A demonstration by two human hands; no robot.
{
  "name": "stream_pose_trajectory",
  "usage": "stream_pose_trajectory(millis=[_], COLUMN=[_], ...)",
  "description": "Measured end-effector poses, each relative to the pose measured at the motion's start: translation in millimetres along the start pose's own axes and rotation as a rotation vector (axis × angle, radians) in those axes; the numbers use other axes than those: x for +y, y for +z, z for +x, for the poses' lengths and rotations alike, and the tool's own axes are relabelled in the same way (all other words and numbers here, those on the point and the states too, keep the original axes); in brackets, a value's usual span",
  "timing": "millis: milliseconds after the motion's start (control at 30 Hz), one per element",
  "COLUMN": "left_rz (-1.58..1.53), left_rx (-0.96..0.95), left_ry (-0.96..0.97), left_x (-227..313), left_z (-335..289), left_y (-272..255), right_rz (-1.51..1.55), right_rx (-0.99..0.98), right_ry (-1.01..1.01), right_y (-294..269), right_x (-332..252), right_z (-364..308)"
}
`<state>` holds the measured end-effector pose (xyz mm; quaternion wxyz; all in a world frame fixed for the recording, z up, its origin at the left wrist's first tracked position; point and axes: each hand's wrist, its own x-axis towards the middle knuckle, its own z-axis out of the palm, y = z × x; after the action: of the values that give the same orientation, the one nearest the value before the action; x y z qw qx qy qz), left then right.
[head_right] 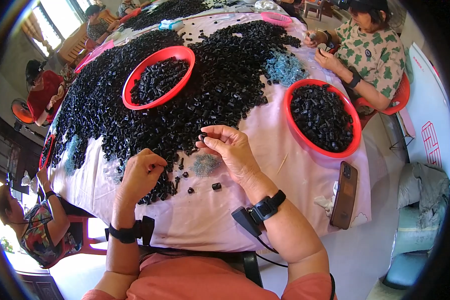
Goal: Sort small black shoe components from a large pile on a table into separate trays.
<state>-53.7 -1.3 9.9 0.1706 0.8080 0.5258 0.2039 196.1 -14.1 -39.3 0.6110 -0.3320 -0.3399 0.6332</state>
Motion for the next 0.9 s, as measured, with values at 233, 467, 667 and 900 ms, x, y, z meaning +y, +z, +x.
stream_pose_trajectory(millis=[233,467,667,900], left_rz=[0.003,0.048,0.084,0.136], left_rx=[-0.079,0.068,0.079,0.044], left_ry=[0.062,-0.002,-0.067,-0.05], left_x=[3,1,10,13], left_z=[-1,-1,-1,-3], left_y=[-3,8,15,17], right_rz=[-0.008,0.01,0.014,-0.004], right_rx=[0.004,-0.013,-0.045,-0.076], right_ry=[0.011,0.017,0.004,0.003], right_y=[5,4,3,-1], right_x=[-5,-2,1,5], right_z=[-2,-1,-1,2])
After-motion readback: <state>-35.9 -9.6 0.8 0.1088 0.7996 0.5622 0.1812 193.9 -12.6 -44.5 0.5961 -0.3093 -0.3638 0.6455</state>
